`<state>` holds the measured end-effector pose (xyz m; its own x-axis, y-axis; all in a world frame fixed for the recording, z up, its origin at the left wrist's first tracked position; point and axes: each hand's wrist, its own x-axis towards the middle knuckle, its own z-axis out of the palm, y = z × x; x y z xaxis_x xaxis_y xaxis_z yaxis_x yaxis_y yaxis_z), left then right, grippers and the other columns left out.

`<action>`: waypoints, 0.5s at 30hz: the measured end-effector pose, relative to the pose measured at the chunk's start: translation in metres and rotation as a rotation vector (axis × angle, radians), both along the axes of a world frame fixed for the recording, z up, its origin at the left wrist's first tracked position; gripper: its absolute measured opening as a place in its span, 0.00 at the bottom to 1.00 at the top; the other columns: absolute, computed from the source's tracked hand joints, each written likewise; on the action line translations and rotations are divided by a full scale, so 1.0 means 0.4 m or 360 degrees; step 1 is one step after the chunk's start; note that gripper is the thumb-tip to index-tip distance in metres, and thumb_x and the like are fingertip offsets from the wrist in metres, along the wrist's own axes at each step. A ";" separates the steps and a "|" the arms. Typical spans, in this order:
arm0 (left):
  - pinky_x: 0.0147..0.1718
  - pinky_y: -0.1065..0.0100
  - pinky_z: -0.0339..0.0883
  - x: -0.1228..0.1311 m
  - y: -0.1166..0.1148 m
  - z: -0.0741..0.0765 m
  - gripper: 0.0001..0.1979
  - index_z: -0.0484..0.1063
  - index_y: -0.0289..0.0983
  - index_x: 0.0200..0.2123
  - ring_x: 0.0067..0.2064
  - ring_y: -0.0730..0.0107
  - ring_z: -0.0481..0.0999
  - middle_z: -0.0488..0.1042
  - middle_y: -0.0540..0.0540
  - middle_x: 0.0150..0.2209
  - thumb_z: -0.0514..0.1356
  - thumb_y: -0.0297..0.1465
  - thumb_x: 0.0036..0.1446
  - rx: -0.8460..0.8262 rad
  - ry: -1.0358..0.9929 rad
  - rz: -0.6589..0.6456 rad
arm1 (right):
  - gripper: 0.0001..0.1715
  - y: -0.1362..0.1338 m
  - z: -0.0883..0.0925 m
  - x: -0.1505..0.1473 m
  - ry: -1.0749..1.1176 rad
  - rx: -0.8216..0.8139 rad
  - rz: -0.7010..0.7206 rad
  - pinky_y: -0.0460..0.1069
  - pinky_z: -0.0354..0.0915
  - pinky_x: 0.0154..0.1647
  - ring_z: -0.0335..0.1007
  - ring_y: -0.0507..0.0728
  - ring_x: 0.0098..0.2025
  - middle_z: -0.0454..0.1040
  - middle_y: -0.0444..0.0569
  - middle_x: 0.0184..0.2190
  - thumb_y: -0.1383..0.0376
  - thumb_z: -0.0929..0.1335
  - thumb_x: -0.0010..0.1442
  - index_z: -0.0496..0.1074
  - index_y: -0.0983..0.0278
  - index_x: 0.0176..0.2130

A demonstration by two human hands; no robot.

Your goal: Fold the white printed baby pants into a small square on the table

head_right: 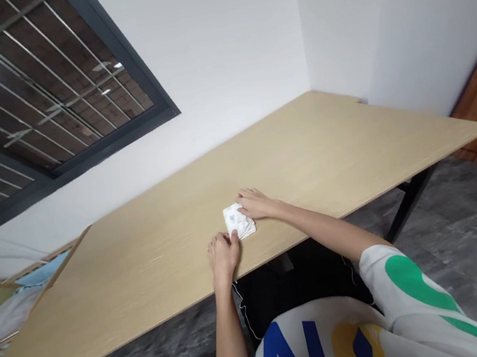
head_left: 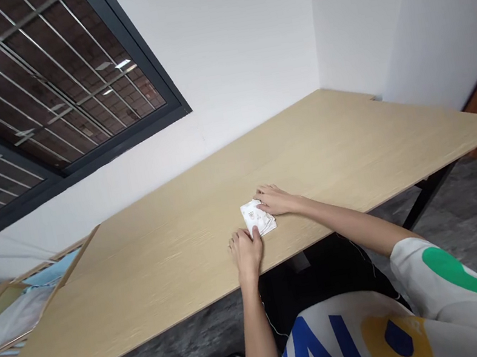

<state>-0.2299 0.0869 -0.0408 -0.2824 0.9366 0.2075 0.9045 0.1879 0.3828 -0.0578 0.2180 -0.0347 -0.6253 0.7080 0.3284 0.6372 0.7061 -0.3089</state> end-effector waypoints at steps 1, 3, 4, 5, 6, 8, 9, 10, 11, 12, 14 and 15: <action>0.51 0.48 0.63 0.006 0.004 0.000 0.16 0.73 0.36 0.36 0.49 0.43 0.76 0.78 0.32 0.43 0.54 0.42 0.67 -0.0005 -0.0007 -0.0014 | 0.15 -0.001 0.002 0.001 -0.0011 -0.0012 0.0003 0.59 0.62 0.59 0.68 0.64 0.58 0.73 0.61 0.54 0.63 0.66 0.71 0.74 0.67 0.53; 0.49 0.52 0.63 0.019 0.008 0.002 0.12 0.71 0.37 0.35 0.47 0.47 0.77 0.79 0.34 0.41 0.55 0.39 0.66 -0.0010 -0.0041 -0.0059 | 0.14 -0.006 0.008 0.010 -0.0027 -0.0035 0.0001 0.59 0.61 0.59 0.68 0.64 0.58 0.72 0.60 0.54 0.64 0.66 0.71 0.74 0.66 0.53; 0.48 0.54 0.64 0.026 0.008 0.004 0.11 0.70 0.38 0.34 0.46 0.50 0.77 0.79 0.36 0.39 0.55 0.38 0.65 -0.0013 -0.0069 -0.0094 | 0.14 -0.010 0.012 0.019 -0.0034 -0.0048 0.0001 0.58 0.61 0.59 0.67 0.65 0.58 0.72 0.60 0.54 0.65 0.66 0.70 0.73 0.66 0.53; 0.46 0.56 0.63 0.036 0.007 0.006 0.10 0.70 0.39 0.32 0.44 0.52 0.77 0.79 0.38 0.37 0.56 0.37 0.64 -0.0016 -0.0101 -0.0137 | 0.13 -0.017 0.016 0.031 -0.0042 -0.0063 0.0008 0.58 0.60 0.59 0.67 0.65 0.58 0.73 0.60 0.54 0.66 0.65 0.70 0.73 0.66 0.52; 0.44 0.59 0.63 0.048 0.004 0.008 0.09 0.68 0.39 0.31 0.42 0.55 0.77 0.78 0.41 0.35 0.57 0.36 0.63 -0.0019 -0.0137 -0.0188 | 0.12 -0.027 0.022 0.047 -0.0042 -0.0078 0.0019 0.58 0.60 0.59 0.67 0.65 0.57 0.73 0.60 0.53 0.67 0.65 0.70 0.73 0.66 0.51; 0.41 0.62 0.62 0.078 -0.008 0.012 0.09 0.67 0.40 0.30 0.38 0.60 0.76 0.77 0.44 0.32 0.58 0.35 0.62 -0.0024 -0.0210 -0.0301 | 0.10 -0.057 0.036 0.092 -0.0008 -0.0114 0.0022 0.57 0.59 0.59 0.69 0.63 0.55 0.75 0.58 0.51 0.68 0.64 0.69 0.72 0.65 0.48; 0.40 0.63 0.62 0.097 -0.016 0.014 0.09 0.66 0.40 0.29 0.37 0.62 0.75 0.76 0.46 0.31 0.59 0.34 0.61 -0.0026 -0.0244 -0.0359 | 0.09 -0.078 0.044 0.120 0.0028 -0.0140 0.0004 0.56 0.60 0.58 0.70 0.63 0.53 0.76 0.57 0.49 0.68 0.64 0.69 0.71 0.65 0.47; 0.38 0.64 0.61 0.118 -0.026 0.016 0.09 0.65 0.40 0.29 0.36 0.63 0.75 0.75 0.47 0.30 0.59 0.34 0.61 -0.0028 -0.0273 -0.0415 | 0.08 -0.103 0.053 0.151 0.0077 -0.0176 -0.0029 0.56 0.61 0.57 0.70 0.62 0.52 0.76 0.56 0.47 0.67 0.63 0.69 0.70 0.64 0.46; 0.38 0.65 0.61 0.141 -0.037 0.018 0.09 0.65 0.40 0.28 0.35 0.65 0.74 0.75 0.48 0.30 0.60 0.34 0.60 -0.0033 -0.0312 -0.0480 | 0.08 -0.132 0.063 0.186 0.0136 -0.0222 -0.0075 0.55 0.62 0.55 0.71 0.62 0.50 0.77 0.55 0.46 0.66 0.63 0.69 0.70 0.63 0.46; 0.37 0.66 0.61 0.165 -0.049 0.020 0.09 0.65 0.40 0.28 0.34 0.67 0.73 0.74 0.49 0.30 0.60 0.34 0.60 -0.0041 -0.0372 -0.0559 | 0.08 -0.164 0.074 0.224 0.0201 -0.0277 -0.0113 0.54 0.64 0.51 0.72 0.62 0.48 0.77 0.54 0.44 0.64 0.63 0.69 0.69 0.62 0.47; 0.36 0.68 0.62 0.216 -0.076 0.025 0.09 0.64 0.40 0.29 0.34 0.69 0.72 0.73 0.51 0.30 0.61 0.34 0.60 -0.0066 -0.0562 -0.0783 | 0.10 -0.236 0.094 0.308 0.0352 -0.0377 -0.0208 0.53 0.67 0.46 0.74 0.60 0.45 0.78 0.51 0.43 0.59 0.63 0.71 0.68 0.61 0.48; 0.36 0.68 0.62 0.243 -0.089 0.027 0.09 0.64 0.40 0.30 0.34 0.69 0.72 0.73 0.51 0.31 0.61 0.35 0.60 -0.0079 -0.0675 -0.0924 | 0.12 -0.275 0.103 0.354 0.0409 -0.0413 -0.0280 0.53 0.68 0.44 0.75 0.60 0.42 0.78 0.49 0.40 0.55 0.63 0.71 0.68 0.60 0.48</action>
